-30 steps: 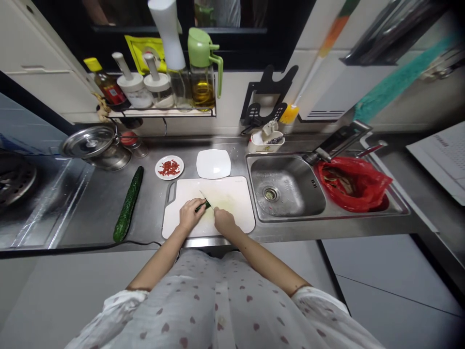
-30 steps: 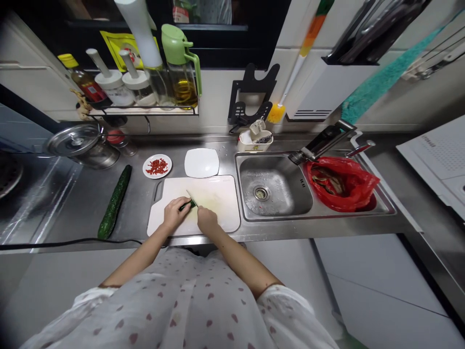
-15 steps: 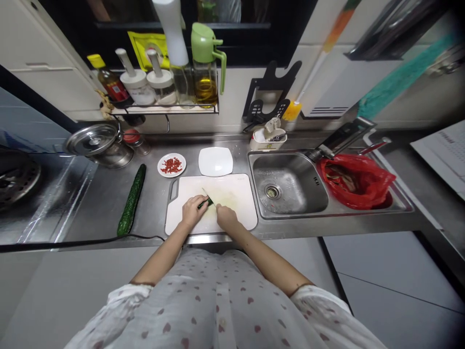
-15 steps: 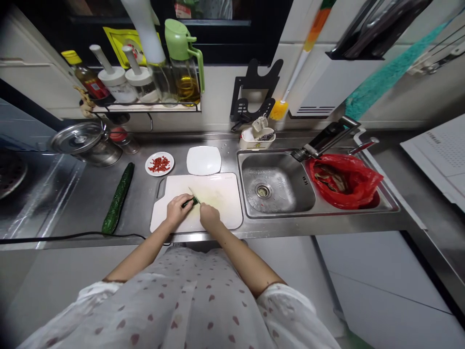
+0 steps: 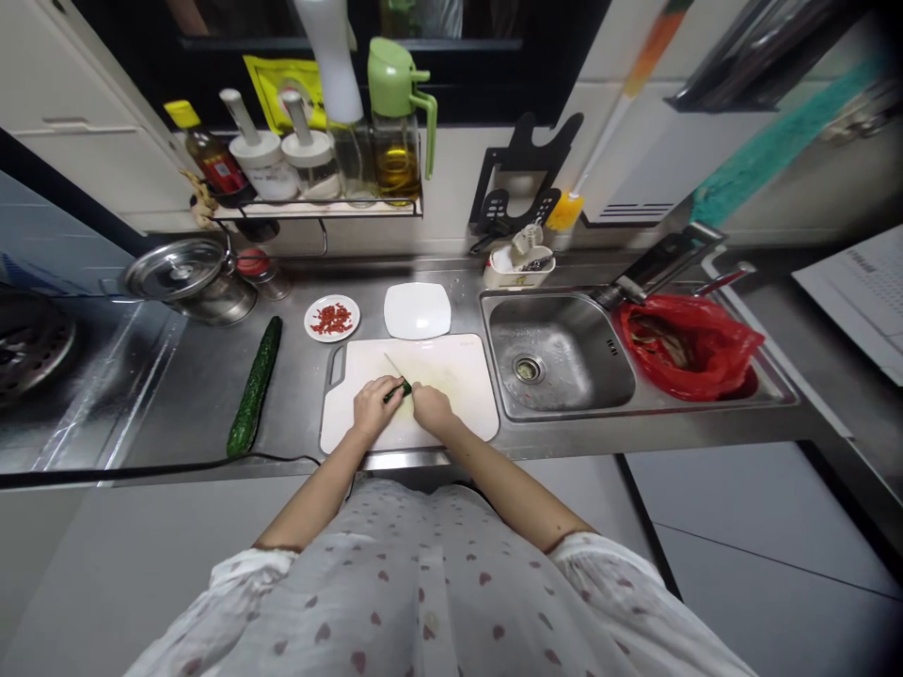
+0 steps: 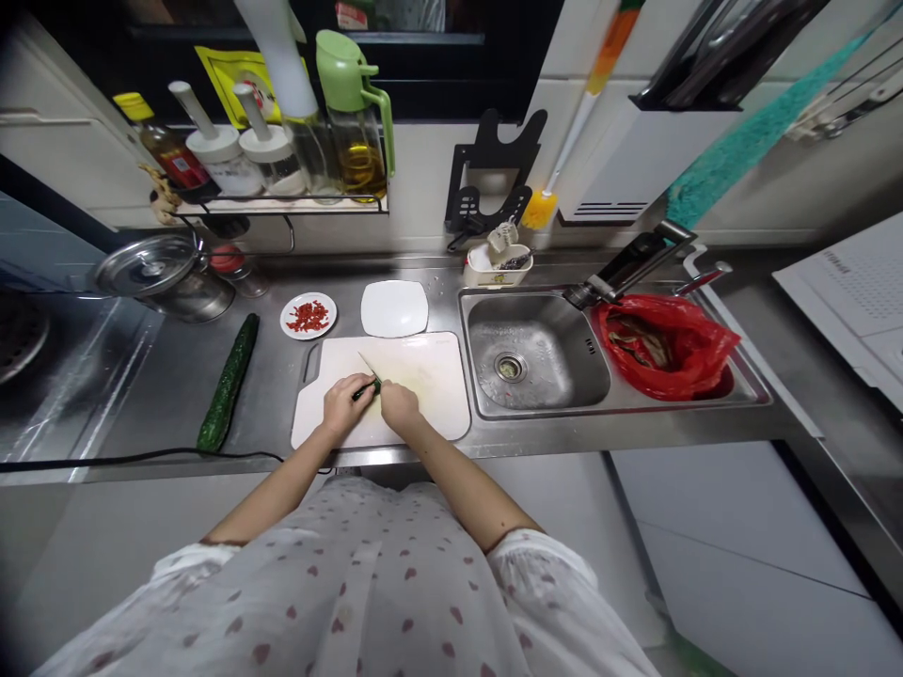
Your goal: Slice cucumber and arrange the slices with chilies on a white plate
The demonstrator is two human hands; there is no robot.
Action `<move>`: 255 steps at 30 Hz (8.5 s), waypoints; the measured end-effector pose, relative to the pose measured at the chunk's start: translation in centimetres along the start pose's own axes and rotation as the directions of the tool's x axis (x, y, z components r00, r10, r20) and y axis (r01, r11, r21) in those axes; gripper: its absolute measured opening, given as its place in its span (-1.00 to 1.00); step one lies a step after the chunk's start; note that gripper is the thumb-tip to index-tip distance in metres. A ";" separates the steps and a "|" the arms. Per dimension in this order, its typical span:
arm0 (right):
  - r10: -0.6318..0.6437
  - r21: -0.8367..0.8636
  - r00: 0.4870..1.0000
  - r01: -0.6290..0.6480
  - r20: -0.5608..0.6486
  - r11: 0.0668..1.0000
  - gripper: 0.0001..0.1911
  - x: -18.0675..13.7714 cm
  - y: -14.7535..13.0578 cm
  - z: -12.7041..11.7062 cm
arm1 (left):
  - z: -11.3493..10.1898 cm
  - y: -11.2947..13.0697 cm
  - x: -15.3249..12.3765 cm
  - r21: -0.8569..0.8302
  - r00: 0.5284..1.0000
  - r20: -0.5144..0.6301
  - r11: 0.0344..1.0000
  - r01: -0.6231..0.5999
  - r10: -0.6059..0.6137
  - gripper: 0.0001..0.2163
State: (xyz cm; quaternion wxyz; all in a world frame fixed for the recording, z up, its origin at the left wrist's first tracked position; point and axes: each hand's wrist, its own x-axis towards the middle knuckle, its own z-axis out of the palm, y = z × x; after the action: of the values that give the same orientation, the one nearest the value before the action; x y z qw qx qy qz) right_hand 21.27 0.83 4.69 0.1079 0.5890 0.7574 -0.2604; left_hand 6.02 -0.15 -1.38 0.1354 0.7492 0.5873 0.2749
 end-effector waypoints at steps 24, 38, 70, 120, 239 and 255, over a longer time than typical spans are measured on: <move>0.061 -0.069 0.996 -0.056 0.073 0.996 -0.69 -6.8 3.1 1.3 | 0.0 -0.1 -0.2 -0.003 1.000 -0.003 1.000 -0.006 0.006 -0.77; 0.117 -0.082 0.992 -0.120 -0.039 0.989 -0.74 -7.9 5.7 -1.6 | -0.9 0.3 0.1 0.006 0.999 0.023 1.000 0.022 -0.022 -0.76; -0.161 -0.334 0.890 0.011 -0.427 0.942 -0.66 -6.2 6.8 -0.4 | -4.0 3.0 4.1 -0.237 0.974 0.113 0.946 0.220 -0.198 -0.66; 0.046 -0.152 0.914 -0.117 -0.403 0.981 -0.72 -6.7 9.7 0.6 | -2.6 -5.2 8.3 0.085 0.644 -0.167 0.640 0.763 -0.746 -0.80; 0.024 -0.061 0.998 -0.020 0.055 0.998 -0.73 -6.8 1.8 -1.4 | 1.6 0.8 -2.0 0.069 0.971 -0.121 0.978 -0.198 0.205 -0.78; -0.022 -0.050 1.000 0.023 0.012 0.998 -0.69 -3.1 0.9 -0.7 | 1.6 0.7 -2.0 0.069 0.973 -0.112 0.978 -0.195 0.202 -0.78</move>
State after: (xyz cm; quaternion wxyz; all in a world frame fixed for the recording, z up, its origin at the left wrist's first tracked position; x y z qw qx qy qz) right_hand 23.12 -1.22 6.52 0.1238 0.5761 0.7697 -0.2457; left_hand 7.21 -2.05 -2.81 0.0506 0.7902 0.5239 0.3141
